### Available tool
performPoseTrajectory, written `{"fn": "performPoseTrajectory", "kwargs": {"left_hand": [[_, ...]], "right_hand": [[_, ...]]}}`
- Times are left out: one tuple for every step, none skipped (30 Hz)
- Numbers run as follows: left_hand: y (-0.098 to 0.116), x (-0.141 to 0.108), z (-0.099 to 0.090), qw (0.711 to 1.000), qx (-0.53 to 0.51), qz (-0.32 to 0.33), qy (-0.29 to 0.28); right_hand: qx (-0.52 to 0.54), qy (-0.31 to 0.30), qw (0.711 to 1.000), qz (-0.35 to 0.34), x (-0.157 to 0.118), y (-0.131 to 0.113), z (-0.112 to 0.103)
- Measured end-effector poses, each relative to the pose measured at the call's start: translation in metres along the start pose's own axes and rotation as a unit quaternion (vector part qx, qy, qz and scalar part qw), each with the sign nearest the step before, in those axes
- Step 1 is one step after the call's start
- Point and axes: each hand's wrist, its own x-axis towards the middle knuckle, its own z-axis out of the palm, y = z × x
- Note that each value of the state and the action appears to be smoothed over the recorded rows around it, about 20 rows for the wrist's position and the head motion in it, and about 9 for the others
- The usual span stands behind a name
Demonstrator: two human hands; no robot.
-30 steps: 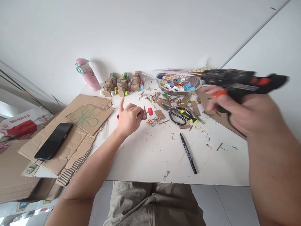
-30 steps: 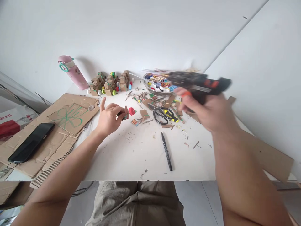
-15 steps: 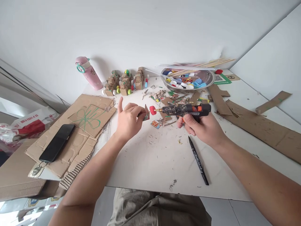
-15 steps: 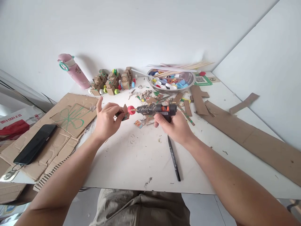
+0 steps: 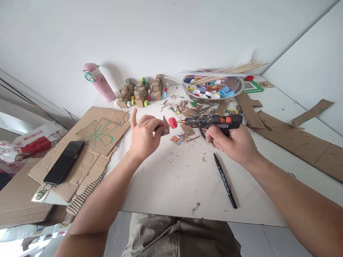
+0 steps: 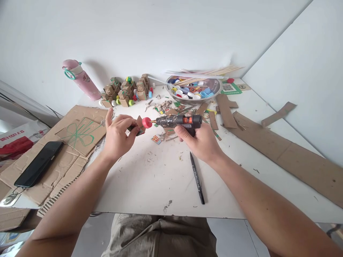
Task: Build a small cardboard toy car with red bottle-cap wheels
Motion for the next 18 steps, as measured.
{"fn": "performPoseTrajectory", "kwargs": {"left_hand": [[0.001,0.0,0.0,1.0,-0.001,0.0,0.001],[0.001,0.0,0.0,1.0,-0.002,0.0,0.003],[0.001,0.0,0.0,1.0,-0.003,0.0,0.007],[0.001,0.0,0.0,1.0,-0.003,0.001,0.01],[0.001,0.0,0.0,1.0,-0.003,0.002,0.012],[0.001,0.0,0.001,1.0,-0.003,0.004,0.015],[0.001,0.0,0.002,1.0,-0.003,0.006,0.019],[0.0,0.0,0.003,1.0,-0.003,0.01,0.024],[-0.001,0.0,0.004,0.999,-0.005,0.015,0.03],[-0.002,-0.001,0.005,0.999,-0.007,0.021,0.037],[-0.003,-0.001,0.006,0.999,-0.008,0.027,0.044],[-0.004,-0.001,0.007,0.998,-0.009,0.033,0.051],[-0.005,-0.001,0.008,0.998,-0.008,0.038,0.057],[-0.005,-0.001,0.009,0.997,-0.005,0.041,0.062],[-0.006,-0.002,0.009,0.997,-0.002,0.043,0.065],[-0.006,-0.002,0.009,0.997,0.002,0.044,0.067],[-0.006,-0.002,0.01,0.997,0.005,0.045,0.069],[-0.006,-0.002,0.01,0.996,0.007,0.046,0.07]], "right_hand": [[0.0,0.001,1.0,-0.001,0.0,0.001,0.0],[-0.001,0.002,1.0,-0.001,0.0,0.001,0.0],[-0.002,0.002,1.0,0.0,0.0,0.001,0.0],[-0.003,0.002,1.0,0.002,0.0,0.002,0.0],[-0.005,0.002,1.0,0.005,0.0,0.002,0.0],[-0.007,0.001,1.0,0.008,0.0,0.002,0.0],[-0.01,0.002,1.0,0.01,0.0,0.002,0.0],[-0.012,0.002,1.0,0.011,0.0,0.002,0.001],[-0.014,0.004,1.0,0.01,0.0,0.002,0.001],[-0.016,0.006,1.0,0.008,-0.001,0.002,0.001],[-0.018,0.008,1.0,0.006,-0.001,0.002,0.001],[-0.019,0.009,1.0,0.004,-0.001,0.002,0.001],[-0.02,0.01,1.0,0.003,-0.002,0.003,0.0],[-0.021,0.01,1.0,0.002,-0.002,0.003,0.0],[-0.022,0.01,1.0,0.002,-0.002,0.003,0.0],[-0.024,0.01,1.0,0.001,-0.002,0.004,0.0],[-0.025,0.011,1.0,0.001,-0.001,0.004,0.0],[-0.025,0.013,1.0,0.001,-0.001,0.004,0.0]]}}
